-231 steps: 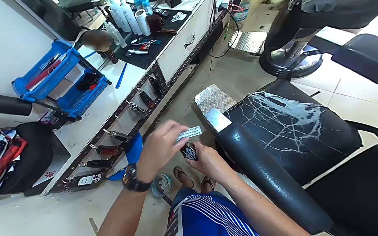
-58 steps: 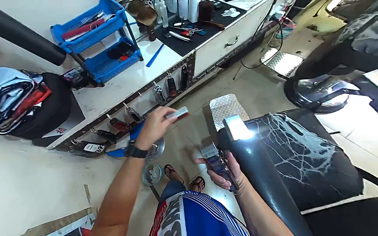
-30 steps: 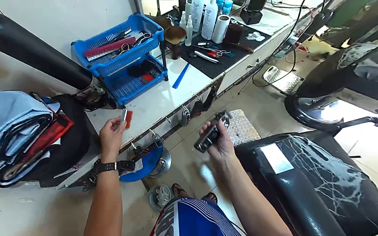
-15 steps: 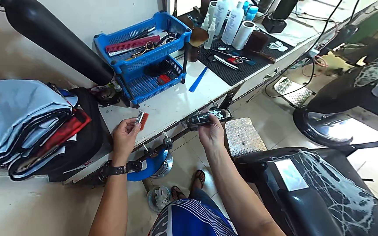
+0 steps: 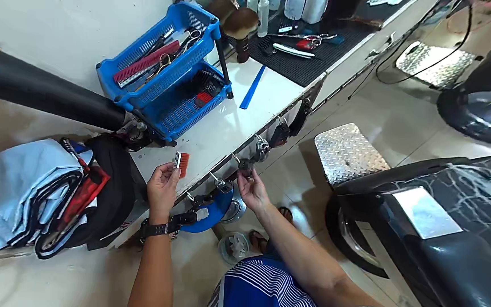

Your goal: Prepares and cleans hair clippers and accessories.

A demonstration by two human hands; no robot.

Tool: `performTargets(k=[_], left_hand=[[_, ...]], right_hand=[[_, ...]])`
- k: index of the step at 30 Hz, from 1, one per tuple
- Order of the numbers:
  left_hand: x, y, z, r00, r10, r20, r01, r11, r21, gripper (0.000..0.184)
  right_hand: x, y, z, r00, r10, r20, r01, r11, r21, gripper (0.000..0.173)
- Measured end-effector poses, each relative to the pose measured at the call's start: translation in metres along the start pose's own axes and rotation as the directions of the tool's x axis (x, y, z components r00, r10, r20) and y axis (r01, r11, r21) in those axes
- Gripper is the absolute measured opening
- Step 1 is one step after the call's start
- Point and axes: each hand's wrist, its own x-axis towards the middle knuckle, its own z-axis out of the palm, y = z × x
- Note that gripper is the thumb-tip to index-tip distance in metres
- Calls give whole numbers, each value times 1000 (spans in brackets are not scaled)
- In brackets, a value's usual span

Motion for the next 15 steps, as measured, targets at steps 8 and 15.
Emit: performTargets(k=[8,15], left_hand=[[-2,0,3,1000,-2,-16,2,998,-55,27],[2,4,16,996,-51,-76,60,989,135,32]], right_hand=[[10,-7,-3,996,78,40,-78,997,11,40],[7,-22,7,986,166,-32,-167,984,-60,54]])
